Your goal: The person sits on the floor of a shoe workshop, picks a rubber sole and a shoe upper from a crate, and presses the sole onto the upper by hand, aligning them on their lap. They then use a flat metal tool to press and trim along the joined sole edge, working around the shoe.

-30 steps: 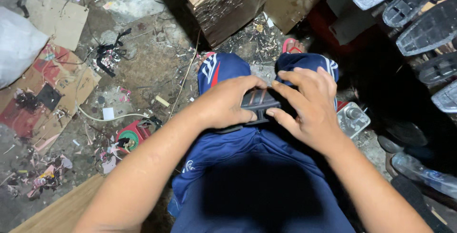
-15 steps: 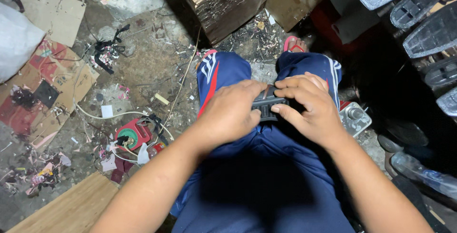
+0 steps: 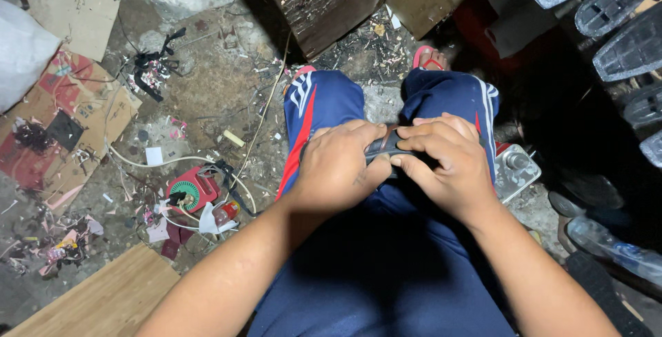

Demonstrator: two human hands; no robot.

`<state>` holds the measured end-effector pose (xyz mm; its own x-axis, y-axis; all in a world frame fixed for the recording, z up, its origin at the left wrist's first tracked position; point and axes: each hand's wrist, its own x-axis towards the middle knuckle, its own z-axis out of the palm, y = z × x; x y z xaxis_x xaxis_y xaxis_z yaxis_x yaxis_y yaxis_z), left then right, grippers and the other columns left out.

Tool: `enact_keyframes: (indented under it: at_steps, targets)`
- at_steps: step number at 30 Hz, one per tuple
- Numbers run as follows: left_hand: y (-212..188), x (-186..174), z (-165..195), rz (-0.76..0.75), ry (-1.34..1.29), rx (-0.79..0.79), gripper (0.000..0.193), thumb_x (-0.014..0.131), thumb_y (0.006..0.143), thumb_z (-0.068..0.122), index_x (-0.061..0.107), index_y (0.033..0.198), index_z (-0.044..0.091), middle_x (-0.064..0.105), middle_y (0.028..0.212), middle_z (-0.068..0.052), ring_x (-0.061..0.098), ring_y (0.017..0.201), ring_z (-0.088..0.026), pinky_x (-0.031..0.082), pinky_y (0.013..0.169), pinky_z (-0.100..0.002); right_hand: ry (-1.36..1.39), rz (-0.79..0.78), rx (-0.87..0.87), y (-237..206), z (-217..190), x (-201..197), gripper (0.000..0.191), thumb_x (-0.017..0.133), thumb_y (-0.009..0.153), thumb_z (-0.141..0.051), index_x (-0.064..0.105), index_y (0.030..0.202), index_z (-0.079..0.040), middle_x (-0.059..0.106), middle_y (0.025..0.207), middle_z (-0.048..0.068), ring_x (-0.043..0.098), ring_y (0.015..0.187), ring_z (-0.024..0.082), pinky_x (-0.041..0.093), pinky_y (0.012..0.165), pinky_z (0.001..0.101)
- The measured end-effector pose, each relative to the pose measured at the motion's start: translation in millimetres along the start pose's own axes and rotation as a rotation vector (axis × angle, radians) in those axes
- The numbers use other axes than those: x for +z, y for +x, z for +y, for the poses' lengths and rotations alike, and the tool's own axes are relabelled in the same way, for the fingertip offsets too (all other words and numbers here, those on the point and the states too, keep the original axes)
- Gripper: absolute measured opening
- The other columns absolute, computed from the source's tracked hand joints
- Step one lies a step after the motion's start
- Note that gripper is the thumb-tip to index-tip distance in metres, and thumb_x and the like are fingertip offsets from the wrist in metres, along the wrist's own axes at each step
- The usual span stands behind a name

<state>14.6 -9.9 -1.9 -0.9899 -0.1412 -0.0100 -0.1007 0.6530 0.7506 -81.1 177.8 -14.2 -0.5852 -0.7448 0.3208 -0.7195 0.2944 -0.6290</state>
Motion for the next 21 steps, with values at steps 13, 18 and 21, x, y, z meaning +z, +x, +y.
enact_keyframes:
  at_steps: [13,18,21]
  targets:
    - [4.2,-2.7,5.7,-0.009,-0.055,-0.023,0.036,0.068,0.078,0.03,0.074,0.106,0.008,0.071,0.097,-0.009,0.068,0.092,-0.031,0.046,0.082,-0.045,0.075,-0.048,0.057,-7.6,10.3,-25.3,0.032,0.084,0.079,-0.017,0.073,0.106,-0.005,0.071,0.121,0.012,0.067,0.118,0.029,0.049,0.105,0.0433]
    - [4.1,-2.3,6.0,0.013,-0.038,-0.012,0.033,0.068,0.078,0.028,0.073,0.104,0.008,0.071,0.098,-0.008,0.068,0.096,-0.031,0.047,0.085,-0.046,0.031,0.014,0.035,-13.6,13.2,-15.5,0.024,0.083,0.081,-0.016,0.071,0.099,-0.006,0.073,0.114,0.009,0.069,0.116,0.027,0.048,0.106,0.0445]
    - [3.6,-0.9,7.2,0.034,-0.017,0.011,0.034,0.069,0.077,0.027,0.072,0.104,0.008,0.071,0.099,-0.009,0.068,0.098,-0.032,0.047,0.084,-0.047,0.009,0.035,0.024,-14.7,11.8,-13.6,0.024,0.083,0.082,-0.016,0.07,0.099,-0.005,0.073,0.113,0.009,0.069,0.114,0.028,0.048,0.107,0.0454]
